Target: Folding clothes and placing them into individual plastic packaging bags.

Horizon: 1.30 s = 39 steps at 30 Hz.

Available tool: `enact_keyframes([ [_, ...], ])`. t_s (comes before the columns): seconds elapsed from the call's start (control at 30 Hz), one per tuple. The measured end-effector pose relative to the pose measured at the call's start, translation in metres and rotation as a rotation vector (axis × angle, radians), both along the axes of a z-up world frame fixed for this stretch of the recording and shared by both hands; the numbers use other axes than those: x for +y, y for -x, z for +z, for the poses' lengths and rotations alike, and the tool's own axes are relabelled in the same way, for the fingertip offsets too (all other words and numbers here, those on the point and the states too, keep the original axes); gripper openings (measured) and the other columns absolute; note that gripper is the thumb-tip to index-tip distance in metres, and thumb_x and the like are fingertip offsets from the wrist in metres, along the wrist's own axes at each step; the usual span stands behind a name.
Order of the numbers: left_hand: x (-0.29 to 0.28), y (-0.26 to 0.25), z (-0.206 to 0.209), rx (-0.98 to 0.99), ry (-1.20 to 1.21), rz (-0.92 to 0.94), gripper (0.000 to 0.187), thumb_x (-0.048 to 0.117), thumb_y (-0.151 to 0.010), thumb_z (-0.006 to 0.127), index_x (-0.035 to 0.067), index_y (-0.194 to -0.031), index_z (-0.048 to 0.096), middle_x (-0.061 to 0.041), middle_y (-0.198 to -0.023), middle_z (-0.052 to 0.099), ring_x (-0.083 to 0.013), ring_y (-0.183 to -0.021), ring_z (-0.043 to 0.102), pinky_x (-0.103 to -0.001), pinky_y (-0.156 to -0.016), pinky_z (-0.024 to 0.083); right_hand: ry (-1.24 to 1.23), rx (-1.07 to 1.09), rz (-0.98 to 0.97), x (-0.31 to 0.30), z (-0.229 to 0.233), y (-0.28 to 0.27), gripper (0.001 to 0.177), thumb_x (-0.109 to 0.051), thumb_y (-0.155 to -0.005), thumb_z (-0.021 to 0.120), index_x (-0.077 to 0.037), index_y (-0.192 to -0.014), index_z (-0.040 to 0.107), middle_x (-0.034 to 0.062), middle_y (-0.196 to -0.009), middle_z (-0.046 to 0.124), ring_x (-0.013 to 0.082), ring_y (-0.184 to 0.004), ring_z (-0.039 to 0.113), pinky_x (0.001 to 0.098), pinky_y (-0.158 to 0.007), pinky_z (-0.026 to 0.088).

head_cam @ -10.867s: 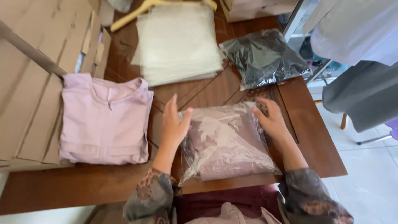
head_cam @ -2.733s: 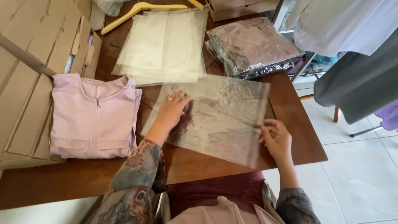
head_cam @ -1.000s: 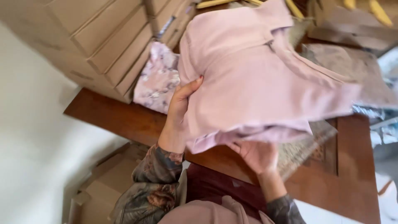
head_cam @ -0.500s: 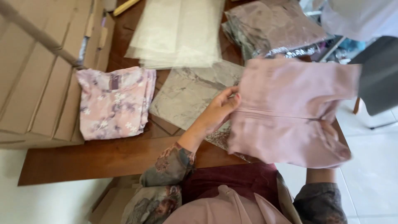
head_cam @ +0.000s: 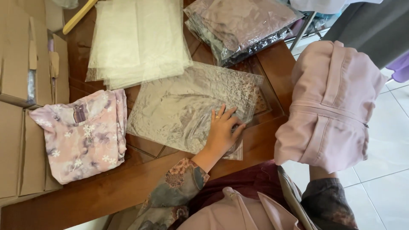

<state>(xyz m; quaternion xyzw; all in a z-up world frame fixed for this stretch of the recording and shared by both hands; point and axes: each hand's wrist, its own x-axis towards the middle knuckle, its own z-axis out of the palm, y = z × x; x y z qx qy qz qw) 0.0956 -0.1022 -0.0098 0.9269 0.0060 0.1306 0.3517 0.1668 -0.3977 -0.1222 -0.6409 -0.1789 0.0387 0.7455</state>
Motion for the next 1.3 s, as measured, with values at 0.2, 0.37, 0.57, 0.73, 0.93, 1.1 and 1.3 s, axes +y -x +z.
enact_keyframes([
  [0.2,0.016,-0.002,0.026,-0.087,0.372,0.075,0.015,0.017,-0.096,0.067,0.006,-0.101,0.076,-0.013,-0.124,0.073,-0.0342,-0.125,0.061,-0.055,-0.107,0.040,0.016,0.005,-0.024,-0.019,-0.027,0.054,0.040,-0.023,-0.102,0.060,0.000,-0.135,0.061,0.0204,-0.129,0.064,0.0286,-0.119,0.064,0.0438,-0.105,0.051],
  [0.37,0.043,0.003,0.053,0.029,0.738,0.244,0.021,0.015,-0.105,0.060,0.005,-0.121,0.069,-0.015,-0.105,0.079,-0.0204,-0.089,0.071,-0.029,-0.076,0.051,0.035,-0.003,-0.059,-0.028,-0.029,0.089,0.038,-0.018,-0.101,0.062,0.000,-0.135,0.060,0.0195,-0.128,0.065,0.0275,-0.118,0.064,0.0426,-0.103,0.051],
  [0.57,0.050,0.009,0.053,-0.256,0.651,0.103,0.027,0.003,-0.098,0.053,0.007,-0.120,0.069,-0.010,-0.123,0.074,-0.0136,-0.101,0.074,-0.026,-0.083,0.058,0.066,-0.030,-0.062,0.012,-0.002,0.018,0.037,-0.012,-0.099,0.064,0.001,-0.134,0.060,0.0184,-0.126,0.065,0.0261,-0.116,0.065,0.0413,-0.101,0.052],
  [0.73,0.045,0.013,0.063,-0.227,0.338,0.181,0.020,0.006,-0.086,0.071,0.006,-0.106,0.073,-0.012,-0.116,0.072,-0.0259,-0.099,0.072,-0.035,-0.084,0.056,0.082,-0.046,-0.085,0.039,-0.002,-0.008,0.037,-0.007,-0.098,0.066,0.001,-0.133,0.059,0.0174,-0.125,0.066,0.0249,-0.114,0.065,0.0401,-0.099,0.052],
  [0.93,0.042,0.020,0.058,-0.102,0.380,0.200,0.029,0.002,-0.077,0.069,0.004,-0.106,0.066,-0.012,-0.118,0.065,-0.0294,-0.114,0.066,-0.036,-0.098,0.053,0.081,-0.061,-0.120,0.051,-0.003,-0.005,0.038,-0.001,-0.096,0.068,0.002,-0.133,0.059,0.0163,-0.123,0.067,0.0236,-0.113,0.065,0.0388,-0.097,0.053],
  [1.1,0.041,0.028,0.065,-0.046,0.514,0.074,0.067,-0.011,-0.070,0.057,0.007,-0.134,0.057,-0.012,-0.144,0.052,-0.0297,-0.139,0.050,-0.036,-0.115,0.043,0.070,-0.069,-0.171,0.058,-0.005,0.001,0.039,0.004,-0.095,0.070,0.002,-0.132,0.058,0.0153,-0.122,0.067,0.0224,-0.111,0.066,0.0377,-0.095,0.054],
  [1.3,0.050,0.040,0.061,-0.057,0.525,-0.096,0.097,-0.018,-0.063,0.043,0.005,-0.158,0.034,-0.014,-0.170,0.027,-0.0326,-0.162,0.016,-0.040,-0.130,0.015,0.068,-0.063,-0.194,0.064,0.004,0.021,0.041,0.009,-0.094,0.072,0.003,-0.132,0.058,0.0144,-0.121,0.068,0.0213,-0.109,0.066,0.0365,-0.093,0.054],
])
